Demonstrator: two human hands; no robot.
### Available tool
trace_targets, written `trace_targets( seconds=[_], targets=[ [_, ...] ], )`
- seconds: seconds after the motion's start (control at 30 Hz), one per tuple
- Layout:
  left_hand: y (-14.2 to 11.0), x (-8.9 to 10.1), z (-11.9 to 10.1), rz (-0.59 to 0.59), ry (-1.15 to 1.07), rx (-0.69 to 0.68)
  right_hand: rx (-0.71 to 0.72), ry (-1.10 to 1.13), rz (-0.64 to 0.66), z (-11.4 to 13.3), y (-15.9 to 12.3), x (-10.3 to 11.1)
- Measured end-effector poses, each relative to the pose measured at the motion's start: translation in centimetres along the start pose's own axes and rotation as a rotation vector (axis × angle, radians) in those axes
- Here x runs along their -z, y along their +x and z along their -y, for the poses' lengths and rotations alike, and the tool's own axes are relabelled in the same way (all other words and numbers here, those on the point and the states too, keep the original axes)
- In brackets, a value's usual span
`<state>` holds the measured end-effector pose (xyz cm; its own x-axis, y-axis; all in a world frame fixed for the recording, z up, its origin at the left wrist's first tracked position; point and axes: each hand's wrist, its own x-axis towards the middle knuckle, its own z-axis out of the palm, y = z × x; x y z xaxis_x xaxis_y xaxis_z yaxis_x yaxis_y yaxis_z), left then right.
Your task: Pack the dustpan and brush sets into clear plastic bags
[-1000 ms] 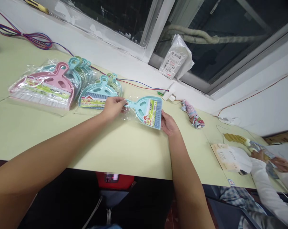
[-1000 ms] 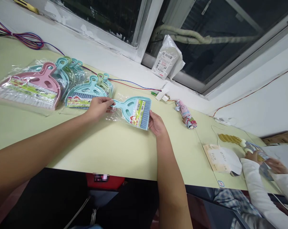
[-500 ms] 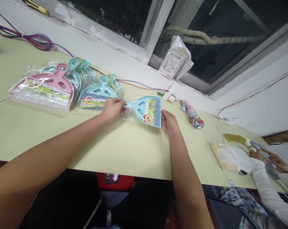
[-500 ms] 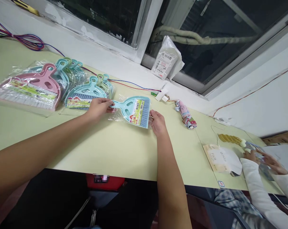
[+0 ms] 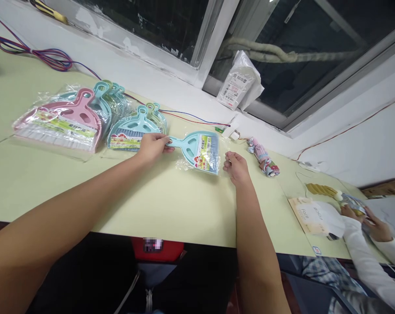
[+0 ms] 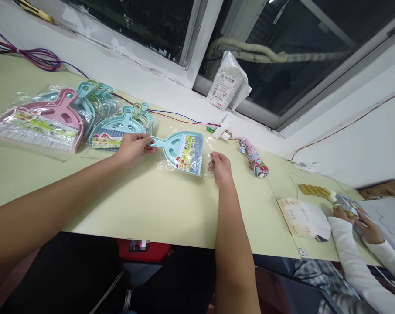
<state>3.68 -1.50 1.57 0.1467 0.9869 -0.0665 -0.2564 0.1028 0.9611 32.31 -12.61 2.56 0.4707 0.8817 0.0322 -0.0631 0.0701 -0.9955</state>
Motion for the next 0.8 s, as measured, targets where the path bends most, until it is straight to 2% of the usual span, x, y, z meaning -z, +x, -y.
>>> trace_targets(
  seconds=[0.23,0.43,0.67,0.8],
  targets=[
    [-0.1,0.2,-0.2,0.012,0.033,-0.013,-0.105,-0.076,-0.012,0.1,-0.1,0.2],
    [0.2,0.3,-0.3,0.004,0.03,-0.009,-0.084,-0.121,-0.013,-0.2,0.2,0.5],
    [0.2,0.6,-1.3,-0.019,0.054,0.033,-0.106,-0.045,-0.19,-0.8,1.4,2.5],
    [0.6,1.6,-2.2,0.037,0.06,0.063,-0.142,-0.024,-0.264,-1.7,2.1,3.5]
  ],
)
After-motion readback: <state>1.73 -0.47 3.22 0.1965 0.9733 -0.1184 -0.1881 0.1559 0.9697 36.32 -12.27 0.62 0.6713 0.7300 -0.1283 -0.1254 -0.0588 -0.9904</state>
